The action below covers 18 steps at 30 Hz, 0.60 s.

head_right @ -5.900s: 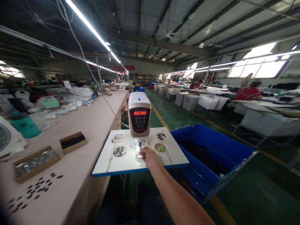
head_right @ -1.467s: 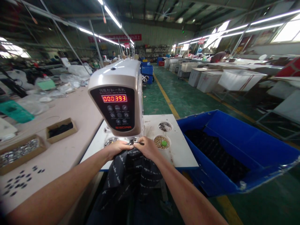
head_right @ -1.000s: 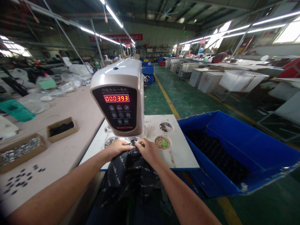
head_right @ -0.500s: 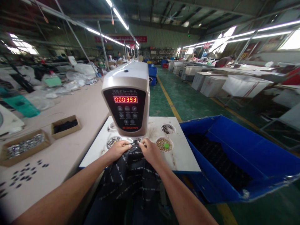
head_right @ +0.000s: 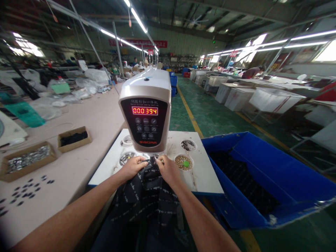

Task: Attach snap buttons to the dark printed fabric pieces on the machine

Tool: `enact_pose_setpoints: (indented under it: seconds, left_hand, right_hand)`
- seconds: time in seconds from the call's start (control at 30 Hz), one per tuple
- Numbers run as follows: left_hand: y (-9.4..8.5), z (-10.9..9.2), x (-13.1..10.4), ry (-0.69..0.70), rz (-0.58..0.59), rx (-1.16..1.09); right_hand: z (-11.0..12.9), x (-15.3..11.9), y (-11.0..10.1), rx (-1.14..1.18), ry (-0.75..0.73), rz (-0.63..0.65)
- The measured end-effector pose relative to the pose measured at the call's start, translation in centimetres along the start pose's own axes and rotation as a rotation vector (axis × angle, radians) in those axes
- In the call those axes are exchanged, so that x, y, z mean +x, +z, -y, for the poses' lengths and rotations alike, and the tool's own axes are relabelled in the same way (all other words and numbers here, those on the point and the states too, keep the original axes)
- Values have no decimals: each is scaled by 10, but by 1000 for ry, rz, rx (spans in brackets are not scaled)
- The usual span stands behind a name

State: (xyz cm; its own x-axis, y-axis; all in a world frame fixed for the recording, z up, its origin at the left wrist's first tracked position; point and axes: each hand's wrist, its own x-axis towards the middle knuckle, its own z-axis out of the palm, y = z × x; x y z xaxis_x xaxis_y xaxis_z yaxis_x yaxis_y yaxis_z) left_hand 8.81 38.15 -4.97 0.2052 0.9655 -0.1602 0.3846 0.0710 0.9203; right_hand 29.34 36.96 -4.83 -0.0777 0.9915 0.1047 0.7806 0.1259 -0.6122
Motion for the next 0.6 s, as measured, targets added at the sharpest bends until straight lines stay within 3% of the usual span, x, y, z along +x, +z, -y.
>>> enact_pose_setpoints:
  seconds: [0.4,0.5,0.6]
  left_hand:
    - [-2,-7,-5,-22,-73,121]
    - [-6,-21,-22,10,-148,180]
    - [-15,-27,-55,53,-285,261]
  right_hand:
    - [4,1,-4,131,20,-10]
    - [6,-4,-12,193,35,-39]
    - [-3,-22,-31,247,74,-90]
